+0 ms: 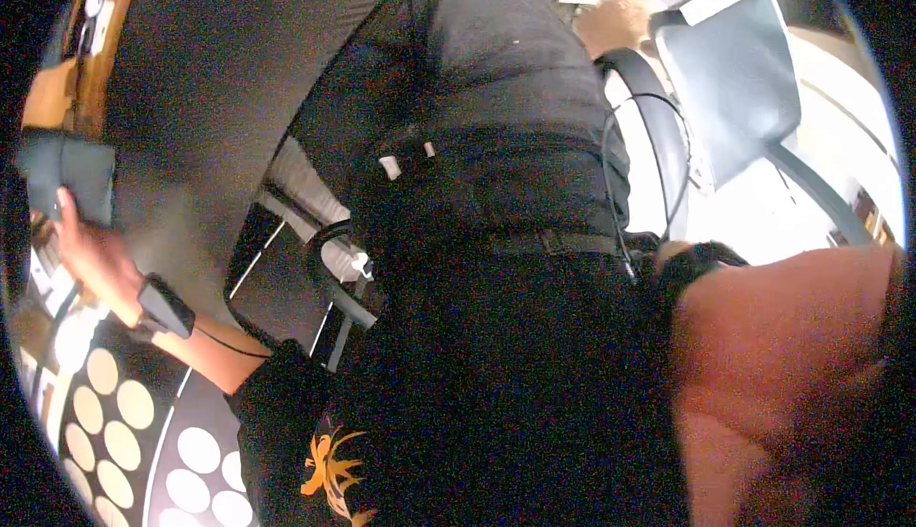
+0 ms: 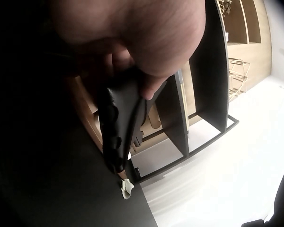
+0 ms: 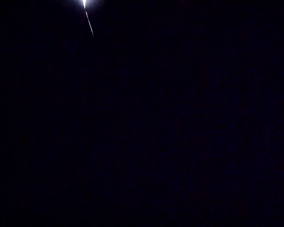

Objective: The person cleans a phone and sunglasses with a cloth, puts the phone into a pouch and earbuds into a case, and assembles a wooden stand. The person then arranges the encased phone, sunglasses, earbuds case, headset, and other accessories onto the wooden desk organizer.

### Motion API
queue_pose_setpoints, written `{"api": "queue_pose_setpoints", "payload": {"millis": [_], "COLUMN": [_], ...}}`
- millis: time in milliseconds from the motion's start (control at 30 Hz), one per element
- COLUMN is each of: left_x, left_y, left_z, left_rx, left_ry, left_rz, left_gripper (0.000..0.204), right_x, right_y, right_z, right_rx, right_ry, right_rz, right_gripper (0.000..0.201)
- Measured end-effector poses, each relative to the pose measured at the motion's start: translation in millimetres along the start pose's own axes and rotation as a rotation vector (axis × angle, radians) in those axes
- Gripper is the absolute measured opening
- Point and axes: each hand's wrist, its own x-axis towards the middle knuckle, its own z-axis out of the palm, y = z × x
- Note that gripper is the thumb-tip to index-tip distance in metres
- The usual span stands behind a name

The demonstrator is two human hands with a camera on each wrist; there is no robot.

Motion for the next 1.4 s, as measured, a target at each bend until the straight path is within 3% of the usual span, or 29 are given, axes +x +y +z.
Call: {"api": "queue_pose_setpoints", "payload": {"millis": [100, 167, 200, 267, 300, 367, 400, 433, 467, 500, 533, 567, 633, 700, 767, 867, 1067, 1200, 1267, 1333, 1367, 1400], "left_x": [-10, -9, -5, 15, 24, 34, 38, 53, 67, 68, 57, 69, 78, 98, 98, 115, 149, 155, 158, 156, 159, 163], "left_y": [6, 14, 15, 14, 13, 20, 27, 20, 9, 10, 27, 13, -2, -21, -12, -11, -13, -25, -26, -22, -25, -32], "left_z": [13, 20, 19, 8, 1, 4, 12, 0, -15, -8, 14, 6, 2, -5, 7, 12, 25, 36, 39, 38, 35, 32], "left_rx": [-0.056, -0.091, -0.106, -0.066, -0.113, -0.248, -0.322, -0.304, -0.278, -0.325, -0.407, -0.402, -0.397, -0.320, -0.424, -0.427, -0.316, -0.271, -0.310, -0.024, 0.094, 0.089], "left_ry": [0.006, 0.027, 0.027, 0.074, 0.121, 0.147, 0.119, 0.124, 0.124, 0.083, 0.135, 0.093, 0.020, -0.024, -0.108, -0.111, -0.057, -0.059, -0.044, 0.049, 0.095, 0.097], "left_rz": [0.034, 0.051, 0.054, 0.150, 0.122, 0.118, 0.139, 0.120, 0.084, 0.158, 0.102, 0.099, 0.105, 0.094, 0.117, 0.129, 0.229, 0.252, 0.291, 0.343, 0.343, 0.344], "left_gripper": [0.049, 0.023, 0.021, 0.047, 0.027, 0.027, 0.026, 0.025, 0.025, 0.025, 0.026, 0.026, 0.026, 0.027, 0.031, 0.034, 0.030, 0.035, 0.039, 0.040, 0.051, 0.051], "right_x": [0, -3, -3, -4, -9, -30, -24, -14, -19, -23, -15, -17, -26, -17, -15, -14, -8, -13, -6, 6, 13, 19], "right_y": [-9, -12, -12, -10, -12, 15, 19, 52, 36, 34, 40, 50, 68, 63, 65, 64, 54, 47, 47, 43, 39, 34], "right_z": [4, -1, 3, -2, -10, -90, -97, -117, -94, -83, -83, -86, -92, -73, -68, -70, -68, -79, -78, -82, -78, -74], "right_rx": [0.091, 0.147, 0.177, 0.258, 0.292, 0.346, 0.378, 0.608, 0.525, 0.477, 0.544, 0.550, 0.682, 0.590, 0.577, 0.587, 0.601, 0.491, 0.359, 0.318, 0.307, 0.297], "right_ry": [-0.054, -0.094, -0.118, -0.163, -0.185, -0.232, -0.325, -0.572, -0.372, -0.227, -0.276, -0.288, -0.259, -0.303, -0.358, -0.444, -0.444, -0.249, -0.122, -0.140, -0.121, -0.104], "right_rz": [-0.008, -0.010, -0.018, -0.092, -0.166, -0.330, -0.247, -0.298, -0.178, -0.154, -0.177, -0.204, -0.052, -0.125, -0.121, -0.108, -0.051, 0.180, 0.125, 0.121, 0.075, 0.029], "right_gripper": [0.020, 0.020, 0.020, 0.021, 0.021, 0.022, 0.018, 0.011, 0.014, 0.021, 0.029, 0.029, 0.041, 0.053, 0.063, 0.060, 0.062, 0.040, 0.039, 0.037, 0.037, 0.037]}}
